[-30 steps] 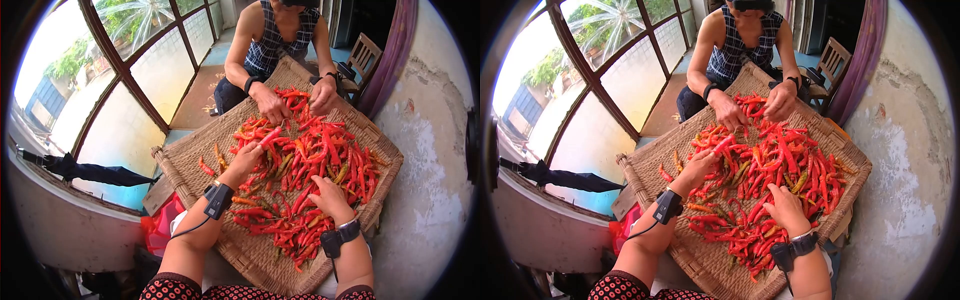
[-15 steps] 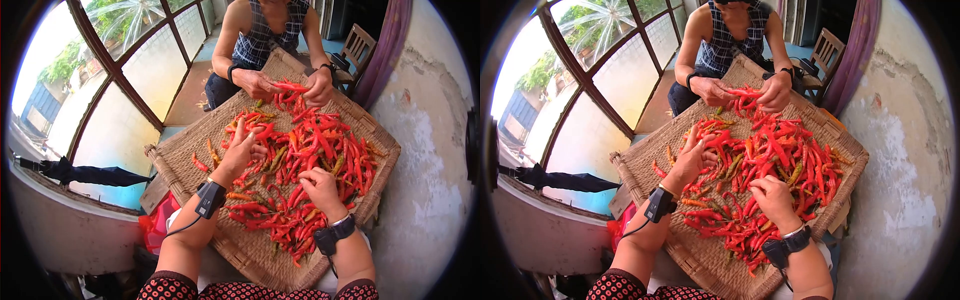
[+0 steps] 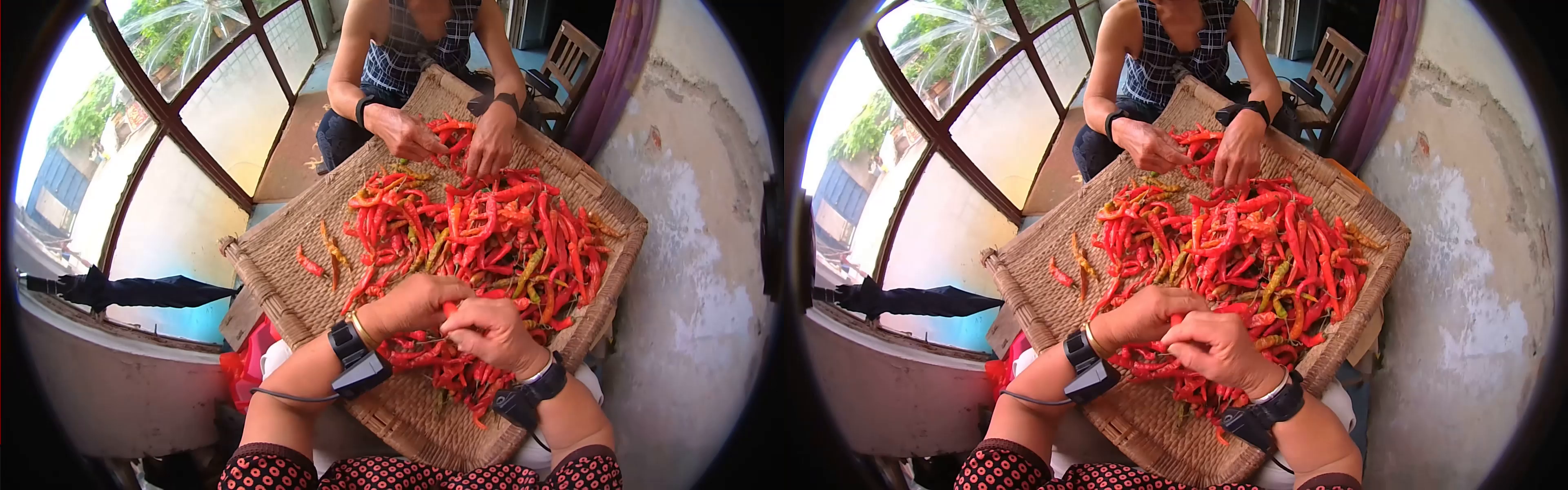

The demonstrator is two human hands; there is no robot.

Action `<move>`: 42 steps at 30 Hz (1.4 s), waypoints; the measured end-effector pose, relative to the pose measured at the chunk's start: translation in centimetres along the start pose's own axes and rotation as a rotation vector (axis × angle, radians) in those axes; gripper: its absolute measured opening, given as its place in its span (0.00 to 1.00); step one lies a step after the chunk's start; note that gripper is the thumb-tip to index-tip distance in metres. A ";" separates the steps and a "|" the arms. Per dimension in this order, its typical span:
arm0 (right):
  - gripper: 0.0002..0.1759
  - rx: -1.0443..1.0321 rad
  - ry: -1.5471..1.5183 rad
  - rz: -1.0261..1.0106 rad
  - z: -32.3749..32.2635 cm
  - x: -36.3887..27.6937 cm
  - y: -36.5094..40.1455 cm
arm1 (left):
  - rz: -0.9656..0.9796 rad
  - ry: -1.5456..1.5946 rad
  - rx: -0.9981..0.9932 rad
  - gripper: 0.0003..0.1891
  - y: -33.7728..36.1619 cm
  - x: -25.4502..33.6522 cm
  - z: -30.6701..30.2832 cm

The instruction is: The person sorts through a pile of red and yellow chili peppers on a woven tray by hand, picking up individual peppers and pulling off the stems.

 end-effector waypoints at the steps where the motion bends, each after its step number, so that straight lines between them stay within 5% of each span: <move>1: 0.06 0.039 -0.092 0.062 -0.5 0.1 0.2 | -0.135 0.122 0.017 0.14 0.2 0.3 -0.5; 3: 0.14 0.235 -0.467 0.205 -1.3 0.7 0.4 | -0.373 0.327 0.117 0.10 0.4 0.1 -1.2; 4: 0.16 0.285 -0.401 0.283 -2.0 1.4 0.2 | -0.593 0.361 0.092 0.09 0.4 0.3 -1.9; 6: 0.18 0.333 -0.334 0.361 -3.4 3.0 0.1 | -0.699 0.473 0.232 0.09 0.9 -1.7 -2.6; 7: 0.21 0.265 0.158 0.392 -3.8 4.0 0.1 | -0.749 0.517 0.254 0.10 1.1 -2.1 -3.0; 8: 0.23 0.185 0.650 0.407 -3.9 4.7 0.1 | -0.747 0.517 0.253 0.10 1.3 -2.5 -3.2; 11: 0.22 0.140 0.996 0.297 -3.0 5.8 0.2 | -0.645 0.645 0.113 0.12 1.2 -2.7 -3.1; 13: 0.18 0.077 1.046 0.366 -2.8 5.7 0.1 | -0.508 0.414 -0.101 0.13 1.3 -2.2 -2.7; 15: 0.14 -0.075 1.116 0.437 -2.9 6.2 0.2 | -0.433 0.358 -0.103 0.14 1.6 -2.4 -2.9; 18: 0.09 -0.150 1.114 0.384 -2.6 6.4 0.2 | -0.705 0.561 0.184 0.15 1.9 -2.4 -4.1; 21: 0.08 -0.146 1.079 0.294 -2.1 5.6 0.1 | -0.573 0.682 0.398 0.14 1.6 -2.3 -6.0; 23: 0.08 -0.119 0.824 0.227 -1.5 4.8 -0.1 | -0.527 0.759 0.445 0.16 1.5 -2.4 -6.8; 25: 0.08 -0.111 0.728 0.107 -1.0 4.9 -0.4 | -0.269 1.024 0.639 0.19 1.3 -2.7 -7.1; 28: 0.07 -0.278 -0.037 0.534 -0.1 3.3 -0.4 | -0.206 0.803 0.705 0.21 1.1 -2.6 -6.7; 31: 0.07 -0.149 -0.259 0.559 0.2 3.5 -0.4 | -0.263 0.548 0.801 0.21 1.3 -2.4 -5.4; 35: 0.04 0.084 -0.499 0.529 -0.2 4.4 -0.6 | -0.473 0.706 0.395 0.20 0.9 -1.0 -3.0; 39: 0.03 0.182 -0.711 0.529 0.0 4.9 -0.6 | -0.473 0.680 0.101 0.19 0.7 -0.6 0.8; 40: 0.03 0.183 -0.712 0.532 0.0 4.9 -0.5 | -0.656 0.635 0.032 0.15 0.7 -0.3 0.9; 42: 0.04 0.110 -0.815 0.522 -0.2 4.6 -0.4 | -0.644 0.596 0.004 0.14 0.8 0.0 1.1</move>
Point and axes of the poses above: each hand's wrist, its own y-axis away from the middle knuckle, its own z-axis out of the palm, x = y × z, the point moved 2 cm from there along -y, towards the middle knuckle, and after that the axes turned 13 degrees about y, right-handed, at the moved point
